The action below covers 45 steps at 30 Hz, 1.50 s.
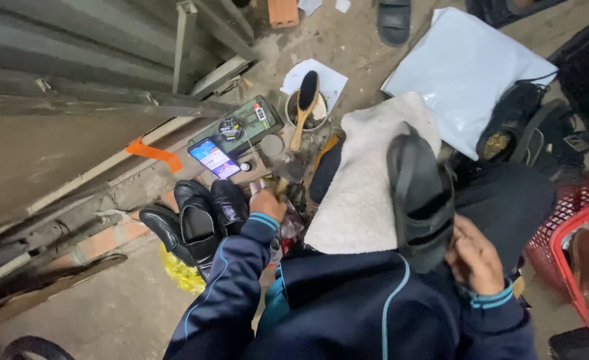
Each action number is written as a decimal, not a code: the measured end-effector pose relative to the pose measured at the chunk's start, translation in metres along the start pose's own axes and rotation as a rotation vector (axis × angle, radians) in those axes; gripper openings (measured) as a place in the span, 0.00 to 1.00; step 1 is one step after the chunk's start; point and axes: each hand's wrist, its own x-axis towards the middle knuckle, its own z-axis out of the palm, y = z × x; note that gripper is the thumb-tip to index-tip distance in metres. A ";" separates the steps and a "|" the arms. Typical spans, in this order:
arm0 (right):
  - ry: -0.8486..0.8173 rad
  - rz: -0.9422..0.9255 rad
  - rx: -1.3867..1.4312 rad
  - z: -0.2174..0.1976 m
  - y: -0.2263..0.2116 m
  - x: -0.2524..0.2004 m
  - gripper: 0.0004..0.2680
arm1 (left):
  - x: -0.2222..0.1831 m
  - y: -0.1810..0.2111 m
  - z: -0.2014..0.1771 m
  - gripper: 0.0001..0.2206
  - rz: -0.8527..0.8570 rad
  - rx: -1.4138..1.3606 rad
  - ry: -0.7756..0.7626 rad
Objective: A person is repairing and cleaning a sandal by hammering parts of it and then thoroughly brushing the straps and sole.
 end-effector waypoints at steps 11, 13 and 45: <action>0.299 -0.024 0.290 0.019 -0.006 -0.009 0.26 | 0.099 -0.065 0.147 0.17 -0.150 0.222 -0.296; 0.343 0.001 0.327 0.030 -0.017 -0.009 0.28 | 0.100 -0.074 0.157 0.25 -0.097 0.187 -0.199; 0.382 -0.617 -0.401 0.066 -0.093 0.047 0.14 | 0.023 0.163 -0.144 0.10 0.201 -0.986 0.347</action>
